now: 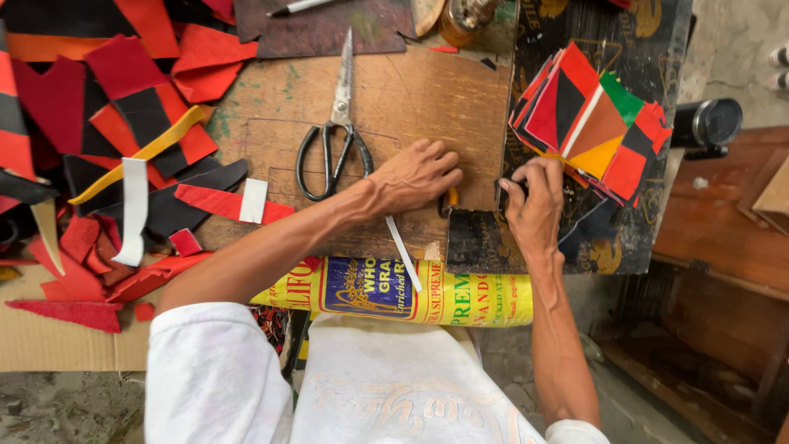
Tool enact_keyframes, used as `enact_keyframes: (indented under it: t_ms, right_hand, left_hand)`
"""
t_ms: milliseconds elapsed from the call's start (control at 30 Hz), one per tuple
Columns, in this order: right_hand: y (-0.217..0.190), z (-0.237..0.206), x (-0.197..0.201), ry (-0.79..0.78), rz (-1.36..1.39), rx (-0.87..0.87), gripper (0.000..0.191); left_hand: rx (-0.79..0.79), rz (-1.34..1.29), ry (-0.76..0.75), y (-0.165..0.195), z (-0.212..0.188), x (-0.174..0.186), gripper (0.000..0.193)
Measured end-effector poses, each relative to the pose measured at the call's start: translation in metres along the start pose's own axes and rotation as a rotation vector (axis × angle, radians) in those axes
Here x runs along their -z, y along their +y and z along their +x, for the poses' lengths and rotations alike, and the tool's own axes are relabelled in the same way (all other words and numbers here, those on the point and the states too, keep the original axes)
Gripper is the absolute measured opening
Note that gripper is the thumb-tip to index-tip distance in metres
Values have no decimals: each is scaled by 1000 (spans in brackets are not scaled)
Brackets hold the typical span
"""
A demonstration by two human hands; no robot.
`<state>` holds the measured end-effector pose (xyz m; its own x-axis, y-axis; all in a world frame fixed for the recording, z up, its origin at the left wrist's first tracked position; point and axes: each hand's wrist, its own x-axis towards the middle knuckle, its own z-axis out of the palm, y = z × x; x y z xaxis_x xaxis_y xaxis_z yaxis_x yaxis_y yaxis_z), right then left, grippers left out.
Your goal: The person cuts colorful leather scraps into shapes with scissors, then uses a marker to trace around a dark template board on the workbench. They trim thin white strips, arrange the cut pieces, and set finished pieces onto a stack at the side of the table.
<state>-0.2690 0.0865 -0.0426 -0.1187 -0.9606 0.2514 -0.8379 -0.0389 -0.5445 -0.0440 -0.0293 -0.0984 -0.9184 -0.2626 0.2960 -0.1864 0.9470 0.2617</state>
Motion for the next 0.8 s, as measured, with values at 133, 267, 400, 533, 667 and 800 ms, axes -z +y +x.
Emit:
enact_keyframes:
  t_ms: [133,267,400,533,667,800]
  right_hand:
    - [-2,-18,-15,90,357,-316,17]
    - [-12,-16,-45,43,1193,-462,14]
    - [-36,6,-86,18,1527,-523,15]
    - [-78,11,-115,40,1416,-420,16]
    - [-103,5,-93,-232,915,22,27]
    - [-101,28,-60,-280,455,-11,34]
  left_hand:
    - [173,-99,59,0,9,-5,18]
    - [665,-685,483,14,10,11,16]
    - [797,-882,696,39,2,37,9]
    - [872,-634,865,57,-19,55,11]
    - [940,-552,877,58,-79,85,8]
    - [1008,-728,-27,95,-205,153,15]
